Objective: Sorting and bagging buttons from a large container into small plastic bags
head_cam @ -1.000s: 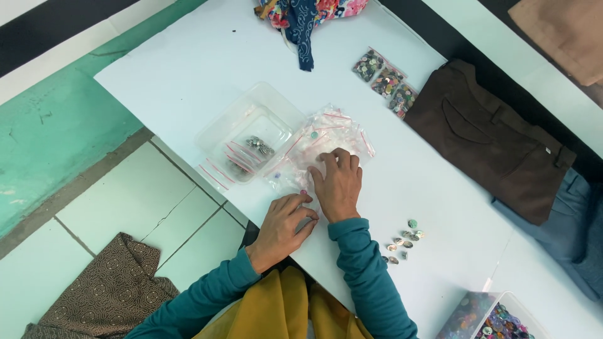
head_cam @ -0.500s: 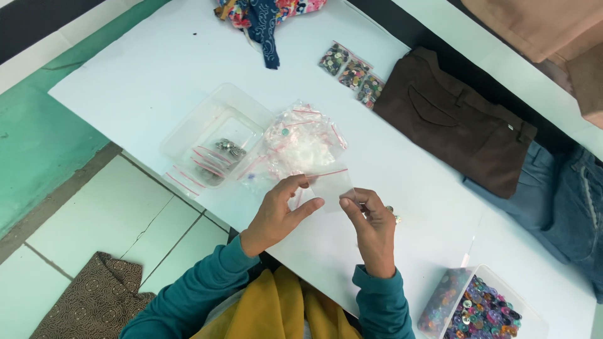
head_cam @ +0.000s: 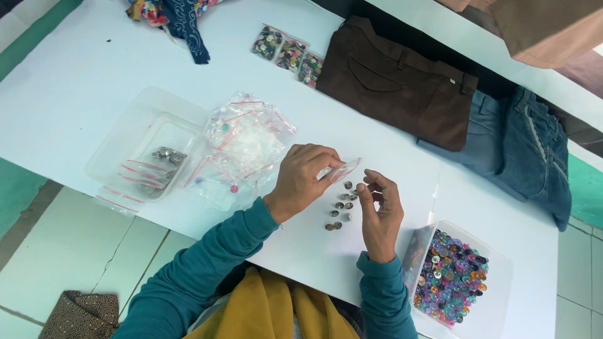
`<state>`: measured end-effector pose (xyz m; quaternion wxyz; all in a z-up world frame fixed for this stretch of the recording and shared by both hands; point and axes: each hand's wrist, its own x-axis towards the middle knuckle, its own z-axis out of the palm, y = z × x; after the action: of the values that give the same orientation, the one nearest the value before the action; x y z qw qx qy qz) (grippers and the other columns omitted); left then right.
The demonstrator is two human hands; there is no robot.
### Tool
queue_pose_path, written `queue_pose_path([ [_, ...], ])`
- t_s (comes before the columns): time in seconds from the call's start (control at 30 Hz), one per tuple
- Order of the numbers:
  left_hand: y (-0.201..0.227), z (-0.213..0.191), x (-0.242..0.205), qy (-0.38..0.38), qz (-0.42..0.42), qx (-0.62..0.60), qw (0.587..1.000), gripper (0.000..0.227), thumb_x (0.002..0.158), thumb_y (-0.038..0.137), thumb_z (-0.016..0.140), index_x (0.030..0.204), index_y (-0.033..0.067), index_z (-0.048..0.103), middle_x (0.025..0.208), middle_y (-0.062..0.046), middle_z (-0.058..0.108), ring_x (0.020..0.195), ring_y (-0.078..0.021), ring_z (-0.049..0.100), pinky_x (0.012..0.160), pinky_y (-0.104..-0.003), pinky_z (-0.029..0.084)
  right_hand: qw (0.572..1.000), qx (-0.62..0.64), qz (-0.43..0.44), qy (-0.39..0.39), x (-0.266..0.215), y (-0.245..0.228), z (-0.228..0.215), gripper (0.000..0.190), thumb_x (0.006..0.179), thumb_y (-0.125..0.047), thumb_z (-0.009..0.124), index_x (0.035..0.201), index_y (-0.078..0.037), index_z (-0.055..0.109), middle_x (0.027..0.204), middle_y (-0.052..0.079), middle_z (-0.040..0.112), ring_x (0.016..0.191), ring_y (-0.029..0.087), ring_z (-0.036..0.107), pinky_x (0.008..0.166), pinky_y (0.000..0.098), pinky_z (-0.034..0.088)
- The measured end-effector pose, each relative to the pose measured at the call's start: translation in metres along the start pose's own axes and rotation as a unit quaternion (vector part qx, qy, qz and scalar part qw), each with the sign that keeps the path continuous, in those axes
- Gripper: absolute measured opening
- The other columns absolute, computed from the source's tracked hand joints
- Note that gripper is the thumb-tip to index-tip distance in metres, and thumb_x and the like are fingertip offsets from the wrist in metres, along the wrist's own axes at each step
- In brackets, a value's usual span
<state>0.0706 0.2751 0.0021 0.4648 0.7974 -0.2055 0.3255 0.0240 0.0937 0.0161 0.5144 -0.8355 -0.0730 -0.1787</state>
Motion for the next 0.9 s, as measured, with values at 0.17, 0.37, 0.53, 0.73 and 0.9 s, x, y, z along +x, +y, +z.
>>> queue_pose_path([
  [0.17, -0.028, 0.030, -0.015, 0.010, 0.032, 0.080, 0.996, 0.016, 0.083, 0.016, 0.083, 0.088, 0.0172, 0.067, 0.094, 0.006, 0.068, 0.089, -0.0167, 0.067, 0.083, -0.035, 0.047, 0.998, -0.034, -0.051, 0.021, -0.005, 0.008, 0.001, 0.026, 0.102, -0.016, 0.069, 0.125, -0.004, 0.068, 0.109, 0.014, 0.064, 0.089, 0.023, 0.061, 0.075, 0.0363, 0.052],
  [0.37, -0.033, 0.042, -0.027, -0.012, 0.073, 0.136, 0.988, 0.019, 0.083, 0.016, 0.081, 0.084, 0.0167, 0.062, 0.094, 0.003, 0.065, 0.091, -0.0189, 0.066, 0.084, -0.037, 0.047, 0.990, -0.090, -0.105, -0.009, -0.008, 0.020, 0.009, 0.023, 0.099, -0.019, 0.071, 0.119, -0.007, 0.070, 0.114, 0.014, 0.061, 0.094, 0.029, 0.063, 0.078, 0.0405, 0.054],
  [0.53, -0.031, 0.041, -0.030, -0.020, 0.088, 0.172, 0.981, 0.021, 0.085, 0.015, 0.080, 0.082, 0.0174, 0.060, 0.094, 0.003, 0.064, 0.093, -0.0187, 0.065, 0.084, -0.038, 0.047, 0.982, -0.132, -0.132, -0.028, -0.010, 0.034, 0.017, 0.026, 0.097, -0.027, 0.073, 0.116, -0.009, 0.073, 0.117, 0.013, 0.056, 0.094, 0.029, 0.059, 0.075, 0.0397, 0.052],
  [0.73, -0.025, 0.034, -0.031, -0.090, 0.061, 0.144, 0.984, 0.036, 0.076, 0.012, 0.084, 0.103, 0.0157, 0.061, 0.118, -0.003, 0.060, 0.117, -0.0252, 0.057, 0.096, -0.045, 0.042, 0.981, -0.136, -0.139, -0.027, -0.008, 0.036, 0.018, 0.014, 0.094, -0.017, 0.077, 0.105, -0.009, 0.073, 0.117, 0.013, 0.056, 0.095, 0.030, 0.056, 0.071, 0.0377, 0.046],
  [0.9, -0.016, 0.018, -0.019, -0.176, 0.016, 0.045, 0.983, 0.078, 0.077, 0.032, 0.086, 0.144, 0.0192, 0.050, 0.150, -0.010, 0.045, 0.148, -0.0409, 0.026, 0.115, -0.065, 0.017, 0.981, -0.131, -0.139, -0.023, -0.009, 0.041, 0.014, 0.004, 0.094, -0.010, 0.076, 0.096, -0.008, 0.074, 0.116, 0.012, 0.057, 0.098, 0.030, 0.056, 0.071, 0.0375, 0.046],
])
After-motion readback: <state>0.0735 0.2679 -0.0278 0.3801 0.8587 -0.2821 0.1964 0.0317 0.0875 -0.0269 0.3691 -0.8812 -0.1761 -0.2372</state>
